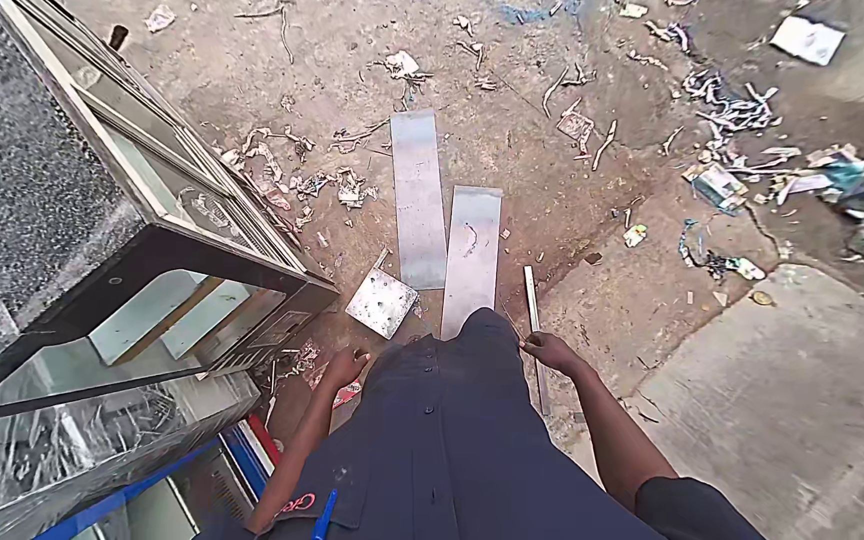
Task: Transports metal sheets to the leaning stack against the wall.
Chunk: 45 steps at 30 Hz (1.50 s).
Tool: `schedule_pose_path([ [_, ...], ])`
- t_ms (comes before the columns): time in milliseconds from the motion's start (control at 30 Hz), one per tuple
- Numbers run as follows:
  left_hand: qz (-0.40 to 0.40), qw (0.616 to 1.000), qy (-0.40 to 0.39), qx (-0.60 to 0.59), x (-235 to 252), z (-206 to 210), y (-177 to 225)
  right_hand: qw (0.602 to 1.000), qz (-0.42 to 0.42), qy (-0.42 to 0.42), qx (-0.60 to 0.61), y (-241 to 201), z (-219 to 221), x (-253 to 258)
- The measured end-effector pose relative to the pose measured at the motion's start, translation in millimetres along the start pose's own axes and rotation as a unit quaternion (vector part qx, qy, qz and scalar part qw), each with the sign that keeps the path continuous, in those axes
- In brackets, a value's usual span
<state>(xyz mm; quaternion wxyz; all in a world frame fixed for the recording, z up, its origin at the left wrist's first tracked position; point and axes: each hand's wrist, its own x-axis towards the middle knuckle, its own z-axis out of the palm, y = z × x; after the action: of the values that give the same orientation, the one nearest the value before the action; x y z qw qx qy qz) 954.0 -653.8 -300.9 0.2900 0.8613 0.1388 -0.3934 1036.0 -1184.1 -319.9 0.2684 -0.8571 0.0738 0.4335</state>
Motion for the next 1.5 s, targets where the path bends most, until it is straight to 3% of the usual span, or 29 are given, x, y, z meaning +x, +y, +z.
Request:
schedule_pose_path([
  [200,0.013,1.000,-0.027,0.002,0.1,52.3,85.1,0.995,-0.008,-0.035,-0.092,36.4,-94.3,53.9],
  [367,-0.001,1.000,0.013,-0.010,20.3,95.6,159.9,0.993,-0.028,-0.035,-0.109,119.4,-141.6,148.3],
  [467,0.012,1.000,0.016,-0.001,29.6,127.4,196.3,0.997,0.036,-0.044,-0.057,189.4,-115.5,204.5],
  [533,0.046,0.999,-0.006,-0.006,63.6,152.8,213.8,0.995,0.089,-0.033,0.008,228.4,-91.7,245.6],
  [667,0.059,0.992,-0.106,-0.048,163.7,218.3,208.3,0.963,0.218,-0.027,0.153,289.4,20.0,317.2],
  [767,0.036,0.984,-0.170,-0.046,252.2,274.8,185.2,0.889,0.349,-0.023,0.296,322.3,131.1,363.1],
  [867,0.010,0.979,-0.197,-0.053,314.1,318.8,162.7,0.767,0.448,0.000,0.459,313.1,232.5,389.0],
  [1033,-0.031,0.971,-0.225,-0.069,361.4,357.6,123.0,0.620,0.521,-0.036,0.585,285.9,376.8,426.3],
  [1133,-0.058,0.966,-0.236,-0.082,368.2,363.1,99.6,0.556,0.552,-0.051,0.620,273.5,448.9,442.4],
  [1267,-0.077,0.962,-0.252,-0.068,372.9,356.0,82.1,0.470,0.580,-0.023,0.665,259.6,518.0,466.4],
  [1367,-0.069,0.963,-0.246,-0.081,375.7,349.5,79.3,0.391,0.598,0.061,0.697,250.9,554.2,487.6],
  [1500,-0.065,0.961,-0.249,-0.099,376.4,345.9,84.1,0.321,0.577,0.190,0.727,244.5,558.7,518.3],
])
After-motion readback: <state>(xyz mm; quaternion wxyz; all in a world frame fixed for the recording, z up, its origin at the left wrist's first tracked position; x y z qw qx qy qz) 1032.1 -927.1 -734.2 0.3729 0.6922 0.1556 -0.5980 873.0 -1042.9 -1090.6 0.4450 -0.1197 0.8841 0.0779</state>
